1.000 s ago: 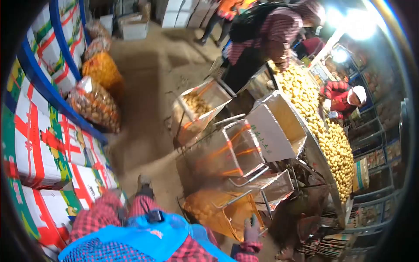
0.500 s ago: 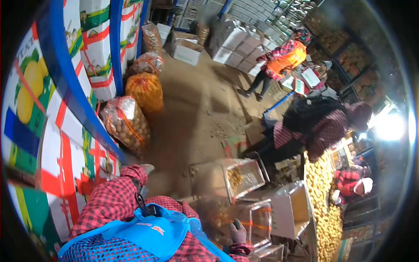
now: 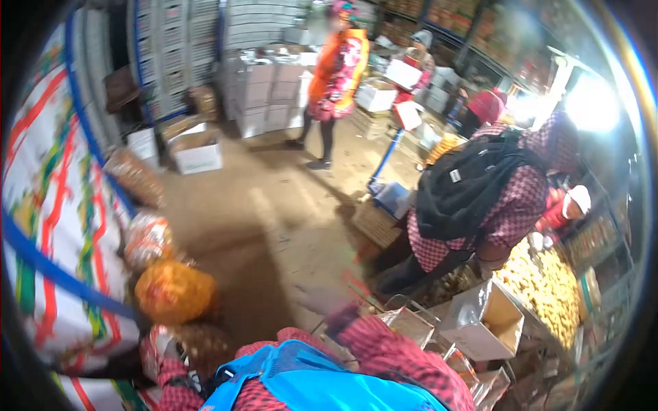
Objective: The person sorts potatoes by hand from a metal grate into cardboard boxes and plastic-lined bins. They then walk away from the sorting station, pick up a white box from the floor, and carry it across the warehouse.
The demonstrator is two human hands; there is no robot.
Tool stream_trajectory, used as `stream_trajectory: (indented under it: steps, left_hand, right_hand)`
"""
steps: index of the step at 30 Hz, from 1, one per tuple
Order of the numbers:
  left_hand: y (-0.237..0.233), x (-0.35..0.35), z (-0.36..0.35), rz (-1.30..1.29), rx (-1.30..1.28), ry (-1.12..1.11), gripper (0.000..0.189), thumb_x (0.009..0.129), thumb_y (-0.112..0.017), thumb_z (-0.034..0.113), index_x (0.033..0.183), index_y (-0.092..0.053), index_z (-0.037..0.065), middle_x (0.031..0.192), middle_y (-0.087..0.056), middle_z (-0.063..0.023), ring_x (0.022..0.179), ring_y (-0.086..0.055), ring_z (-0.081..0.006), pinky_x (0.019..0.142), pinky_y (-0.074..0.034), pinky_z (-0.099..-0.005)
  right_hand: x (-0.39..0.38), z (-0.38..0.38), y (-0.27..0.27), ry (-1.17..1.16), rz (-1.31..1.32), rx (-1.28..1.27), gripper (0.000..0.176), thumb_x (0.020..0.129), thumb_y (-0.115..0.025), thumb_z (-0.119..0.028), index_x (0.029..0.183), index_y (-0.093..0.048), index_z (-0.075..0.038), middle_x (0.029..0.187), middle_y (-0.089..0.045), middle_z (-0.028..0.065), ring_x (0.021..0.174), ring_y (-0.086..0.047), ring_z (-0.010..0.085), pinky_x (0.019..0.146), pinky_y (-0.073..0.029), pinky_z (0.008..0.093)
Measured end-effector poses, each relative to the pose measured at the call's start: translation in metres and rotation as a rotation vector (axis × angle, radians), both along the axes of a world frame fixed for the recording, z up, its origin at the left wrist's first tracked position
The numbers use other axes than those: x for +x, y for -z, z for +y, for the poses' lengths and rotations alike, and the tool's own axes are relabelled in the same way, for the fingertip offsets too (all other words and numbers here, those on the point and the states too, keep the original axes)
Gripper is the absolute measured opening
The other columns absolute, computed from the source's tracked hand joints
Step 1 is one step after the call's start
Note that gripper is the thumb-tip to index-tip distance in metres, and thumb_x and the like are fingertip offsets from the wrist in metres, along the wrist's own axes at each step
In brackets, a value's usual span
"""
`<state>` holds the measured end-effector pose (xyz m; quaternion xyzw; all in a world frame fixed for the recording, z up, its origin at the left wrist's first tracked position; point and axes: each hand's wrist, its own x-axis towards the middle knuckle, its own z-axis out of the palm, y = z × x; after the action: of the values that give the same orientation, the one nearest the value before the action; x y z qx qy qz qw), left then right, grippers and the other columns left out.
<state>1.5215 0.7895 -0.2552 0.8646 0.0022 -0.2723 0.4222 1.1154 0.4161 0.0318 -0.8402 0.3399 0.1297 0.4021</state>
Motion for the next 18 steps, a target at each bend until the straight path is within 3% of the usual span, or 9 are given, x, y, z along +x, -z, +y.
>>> stream_trajectory:
  steps: [1, 8, 11, 14, 16, 18]
  left_hand:
    - [-0.007, 0.021, -0.012, -0.097, 0.06, -0.03, 0.029, 0.097, -0.049, 0.028, 0.113, -0.065, 0.01, 0.098, -0.065, -0.0024, 0.085, -0.059, -0.0156, 0.078, -0.048, -0.0306]
    - [-0.038, 0.14, -0.113, -0.482, 0.399, -0.042, 0.031, 0.095, -0.053, 0.027, 0.119, -0.062, 0.01, 0.105, -0.064, -0.0044, 0.092, -0.059, -0.0177, 0.083, -0.048, -0.0322]
    - [-0.046, 0.215, -0.14, -0.575, 0.479, -0.012, 0.032, 0.095, -0.055, 0.027, 0.121, -0.06, 0.009, 0.108, -0.063, -0.0052, 0.094, -0.059, -0.0186, 0.085, -0.048, -0.0329]
    - [-0.048, 0.278, -0.17, -0.587, 0.541, 0.042, 0.034, 0.094, -0.056, 0.027, 0.123, -0.059, 0.009, 0.112, -0.062, -0.0061, 0.097, -0.058, -0.0195, 0.086, -0.047, -0.0336]
    - [-0.059, 0.319, -0.193, -0.612, 0.563, 0.07, 0.036, 0.093, -0.058, 0.027, 0.124, -0.058, 0.009, 0.114, -0.062, -0.0066, 0.099, -0.058, -0.02, 0.088, -0.047, -0.034]
    - [-0.067, 0.348, -0.205, -0.613, 0.604, 0.098, 0.038, 0.093, -0.059, 0.027, 0.126, -0.057, 0.009, 0.116, -0.061, -0.0072, 0.101, -0.058, -0.0206, 0.089, -0.047, -0.0345]
  right_hand:
    - [0.042, -0.03, 0.051, -0.081, -0.272, -0.063, 0.063, 0.094, -0.053, -0.042, 0.143, -0.042, -0.004, 0.139, -0.052, 0.0211, 0.126, -0.052, 0.0337, 0.106, -0.041, 0.0409]
    - [0.335, -0.152, 0.028, -0.209, -0.426, -0.14, 0.069, 0.086, -0.063, -0.046, 0.14, -0.047, -0.007, 0.132, -0.058, 0.02, 0.111, -0.062, 0.0332, 0.096, -0.048, 0.0403]
    - [0.431, -0.19, -0.009, -0.148, -0.4, -0.046, 0.074, 0.084, -0.065, -0.047, 0.143, -0.044, -0.007, 0.13, -0.059, 0.0212, 0.099, -0.067, 0.0308, 0.09, -0.051, 0.0397]
    - [0.527, -0.237, -0.014, -0.159, -0.387, -0.134, 0.077, 0.083, -0.068, -0.044, 0.144, -0.042, -0.004, 0.128, -0.061, 0.0211, 0.084, -0.069, 0.0266, 0.085, -0.052, 0.0396]
    - [0.569, -0.253, -0.037, -0.127, -0.395, -0.151, 0.08, 0.081, -0.071, -0.042, 0.144, -0.04, -0.003, 0.126, -0.061, 0.0223, 0.084, -0.069, 0.0252, 0.083, -0.052, 0.0389]
    - [0.609, -0.262, -0.051, -0.057, -0.411, -0.016, 0.083, 0.079, -0.071, -0.044, 0.145, -0.039, -0.004, 0.099, -0.07, 0.018, 0.09, -0.068, 0.0298, 0.076, -0.053, 0.0406]
